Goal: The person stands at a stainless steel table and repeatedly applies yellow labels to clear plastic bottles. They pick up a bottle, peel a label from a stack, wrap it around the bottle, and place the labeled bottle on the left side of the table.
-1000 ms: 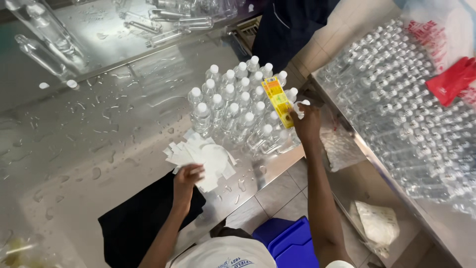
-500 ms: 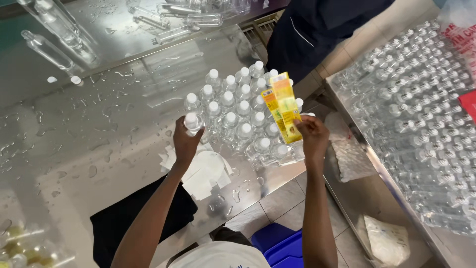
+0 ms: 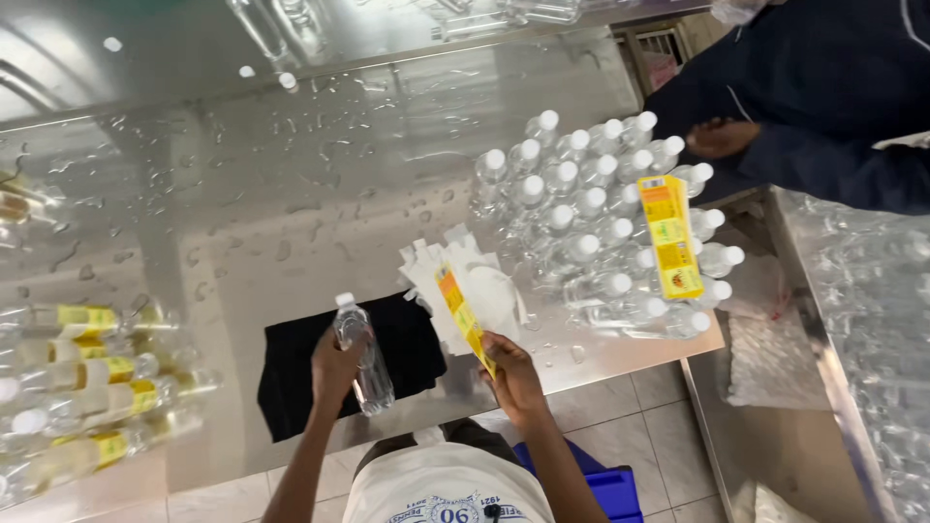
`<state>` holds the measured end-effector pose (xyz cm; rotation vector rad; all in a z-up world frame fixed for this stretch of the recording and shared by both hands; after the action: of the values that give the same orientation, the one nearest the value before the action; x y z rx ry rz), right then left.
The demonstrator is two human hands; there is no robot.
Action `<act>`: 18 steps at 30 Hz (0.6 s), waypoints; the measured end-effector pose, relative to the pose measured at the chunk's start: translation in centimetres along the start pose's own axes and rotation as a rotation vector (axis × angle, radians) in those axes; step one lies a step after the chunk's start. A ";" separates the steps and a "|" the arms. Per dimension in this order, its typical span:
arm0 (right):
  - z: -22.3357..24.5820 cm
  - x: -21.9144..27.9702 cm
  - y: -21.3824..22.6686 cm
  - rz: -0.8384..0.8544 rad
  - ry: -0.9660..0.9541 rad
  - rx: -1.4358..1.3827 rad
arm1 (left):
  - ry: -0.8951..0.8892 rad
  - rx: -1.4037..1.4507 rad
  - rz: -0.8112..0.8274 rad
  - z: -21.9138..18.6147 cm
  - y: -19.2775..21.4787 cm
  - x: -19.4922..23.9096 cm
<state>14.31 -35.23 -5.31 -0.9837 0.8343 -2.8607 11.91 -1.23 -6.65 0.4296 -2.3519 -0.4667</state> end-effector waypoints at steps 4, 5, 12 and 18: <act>-4.7 -0.7 -1.9 0.068 -0.162 -0.176 | -0.011 -0.279 0.029 2.1 -1.2 0.0; -5.3 -0.9 -2.5 0.090 -0.198 -0.220 | -0.058 -0.340 0.004 1.6 -1.0 0.0; -11.1 1.9 -6.2 0.361 -0.300 -0.479 | -0.303 0.240 0.226 -8.0 0.9 6.5; -12.9 6.3 -13.1 0.393 -0.457 -0.380 | -0.200 0.854 0.461 -9.4 4.6 7.7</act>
<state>4.04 -18.79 -3.90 -1.2638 1.3544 -2.0770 12.15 -2.42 6.31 0.1956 -2.6450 0.7700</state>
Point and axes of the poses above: each hand's wrist, its own x-axis away from the middle knuckle, its own y-axis out of the back of the hand, z = x × y, the point moved 6 cm from there along -x, towards the middle knuckle, and after that the axes turned 5 degrees about z, right-handed, at the moved point
